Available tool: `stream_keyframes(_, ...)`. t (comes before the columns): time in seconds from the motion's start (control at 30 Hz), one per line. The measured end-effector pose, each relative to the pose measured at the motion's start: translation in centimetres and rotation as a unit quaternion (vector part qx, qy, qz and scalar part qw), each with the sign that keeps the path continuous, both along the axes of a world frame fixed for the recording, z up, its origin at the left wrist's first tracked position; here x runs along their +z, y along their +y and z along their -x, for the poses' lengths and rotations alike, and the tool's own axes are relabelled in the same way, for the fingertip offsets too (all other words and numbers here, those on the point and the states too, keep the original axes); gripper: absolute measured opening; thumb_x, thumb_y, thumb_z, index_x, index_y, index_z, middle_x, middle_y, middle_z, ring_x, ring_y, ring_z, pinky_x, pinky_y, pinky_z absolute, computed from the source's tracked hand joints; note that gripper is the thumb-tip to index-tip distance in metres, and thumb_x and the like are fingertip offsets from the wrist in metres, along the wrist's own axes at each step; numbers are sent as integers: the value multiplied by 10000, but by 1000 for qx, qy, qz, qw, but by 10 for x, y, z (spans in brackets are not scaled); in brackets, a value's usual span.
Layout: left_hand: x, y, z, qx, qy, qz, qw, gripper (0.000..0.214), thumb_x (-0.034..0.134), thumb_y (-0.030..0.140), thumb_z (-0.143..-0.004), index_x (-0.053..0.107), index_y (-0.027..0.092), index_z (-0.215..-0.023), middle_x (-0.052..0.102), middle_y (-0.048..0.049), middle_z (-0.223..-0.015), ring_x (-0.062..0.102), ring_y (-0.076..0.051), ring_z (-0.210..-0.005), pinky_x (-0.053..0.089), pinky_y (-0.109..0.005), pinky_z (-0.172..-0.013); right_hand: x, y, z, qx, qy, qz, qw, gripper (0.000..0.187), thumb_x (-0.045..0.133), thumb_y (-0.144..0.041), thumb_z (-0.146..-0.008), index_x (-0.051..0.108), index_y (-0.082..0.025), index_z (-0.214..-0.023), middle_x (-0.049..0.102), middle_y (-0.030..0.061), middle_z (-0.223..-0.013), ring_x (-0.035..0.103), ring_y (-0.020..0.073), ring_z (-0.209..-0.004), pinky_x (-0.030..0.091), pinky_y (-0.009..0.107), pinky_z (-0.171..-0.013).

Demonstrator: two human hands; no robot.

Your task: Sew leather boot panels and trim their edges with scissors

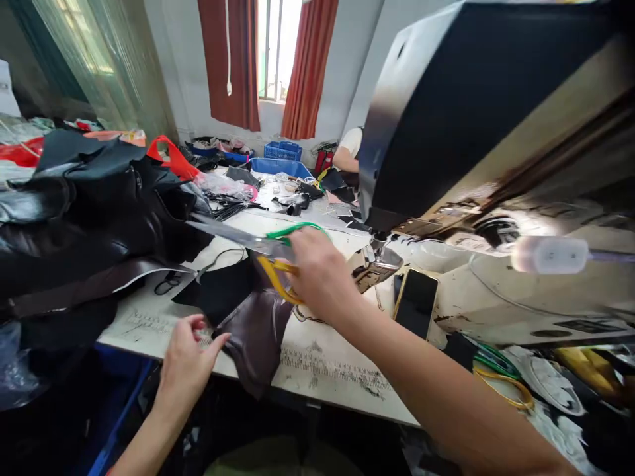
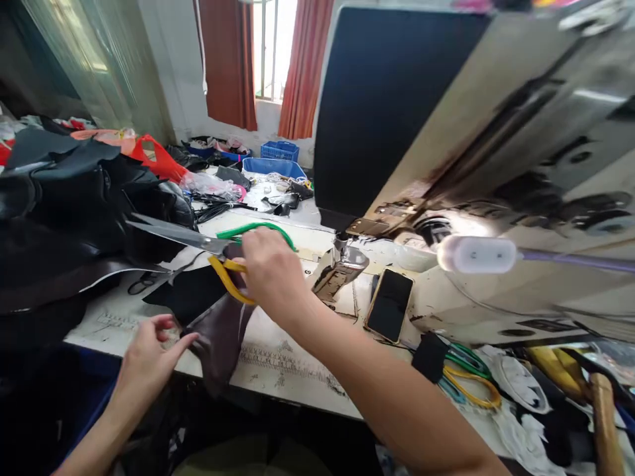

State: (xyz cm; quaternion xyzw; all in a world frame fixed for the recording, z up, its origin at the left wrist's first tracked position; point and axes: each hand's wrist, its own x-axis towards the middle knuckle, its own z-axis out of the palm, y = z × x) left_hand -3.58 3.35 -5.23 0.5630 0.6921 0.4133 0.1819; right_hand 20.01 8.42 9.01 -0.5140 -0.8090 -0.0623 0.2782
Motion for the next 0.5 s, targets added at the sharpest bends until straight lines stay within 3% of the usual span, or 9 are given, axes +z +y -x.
stream_keyframes(0.07, 3, -15, 7, -55, 61, -103, 991, 306, 714, 339, -781, 555, 196, -1000, 589, -64, -927, 573, -243, -858, 477, -388, -797, -6, -49, -19, 14, 157, 91, 983, 282, 623, -437, -864, 505, -183, -832, 537, 60, -823, 473, 178, -715, 420, 296, -629)
stream_keyframes(0.1, 4, -22, 9, -132, 92, -151, 975, 197, 647, 241, -838, 567, 196, -1012, 601, -72, -958, 585, -232, -916, 484, -376, -844, -13, -74, -27, 49, 224, 209, 951, 389, 633, -554, -826, 509, -186, -802, 512, 30, -756, 439, 151, -647, 393, 272, -573)
stream_keyframes(0.13, 4, -29, 9, -227, 121, -181, 949, 181, 576, 148, -869, 581, 193, -1044, 620, -84, -1004, 594, -220, -984, 487, -359, -891, -24, -97, -33, 91, 263, 360, 890, 483, 625, -653, -779, 527, -181, -803, 500, 15, -721, 425, 136, -618, 375, 258, -544)
stream_keyframes(0.2, 3, -37, 6, -397, 160, -171, 888, 334, 481, 41, -875, 590, 189, -1154, 641, -106, -1148, 576, -211, -1127, 482, -344, -972, -55, -134, -40, 116, 336, 636, 685, 636, 533, -802, -731, 551, -169, -790, 475, -12, -637, 408, 97, -518, 328, 217, -455)
stream_keyframes(0.27, -1, -37, 2, -465, 198, -135, 852, 388, 472, 49, -882, 583, 180, -1229, 639, -112, -1241, 556, -226, -1186, 486, -365, -999, -95, -157, -43, 68, 345, 701, 620, 714, 295, -847, -803, 515, -169, -744, 421, -35, -545, 365, 73, -402, 336, 200, -382)
stream_keyframes(0.3, -4, -34, 0, -476, 212, -128, 844, 371, 485, 68, -889, 593, 180, -1226, 654, -104, -1235, 568, -229, -1170, 500, -372, -986, -116, -164, -44, 23, 380, 744, 550, 735, 297, -866, -780, 518, -166, -736, 413, -42, -531, 353, 65, -372, 337, 191, -349)
stream_keyframes(0.37, -8, -28, -4, -481, 219, -132, 839, 304, 530, 109, -897, 627, 179, -1176, 691, -87, -1180, 602, -227, -1105, 530, -371, -941, -152, -171, -49, 13, 433, 800, 416, 788, 319, -932, -689, 514, -169, -687, 394, -55, -461, 347, 72, -307, 326, 192, -270)
stream_keyframes(0.43, -9, -23, -8, -478, 215, -141, 840, 228, 587, 145, -886, 658, 176, -1100, 711, -81, -1119, 618, -226, -1049, 546, -374, -910, -178, -173, -57, 47, 478, 807, 345, 786, 393, -932, -662, 533, -158, -666, 408, -52, -428, 357, 80, -275, 328, 194, -232)
stream_keyframes(0.5, -7, -22, -12, -472, 208, -137, 846, 163, 634, 164, -862, 680, 182, -1018, 710, -80, -1065, 615, -231, -1008, 552, -386, -886, -192, -174, -66, 95, 499, 805, 306, 779, 416, -906, -692, 559, -141, -658, 434, -37, -417, 375, 94, -258, 342, 209, -212)
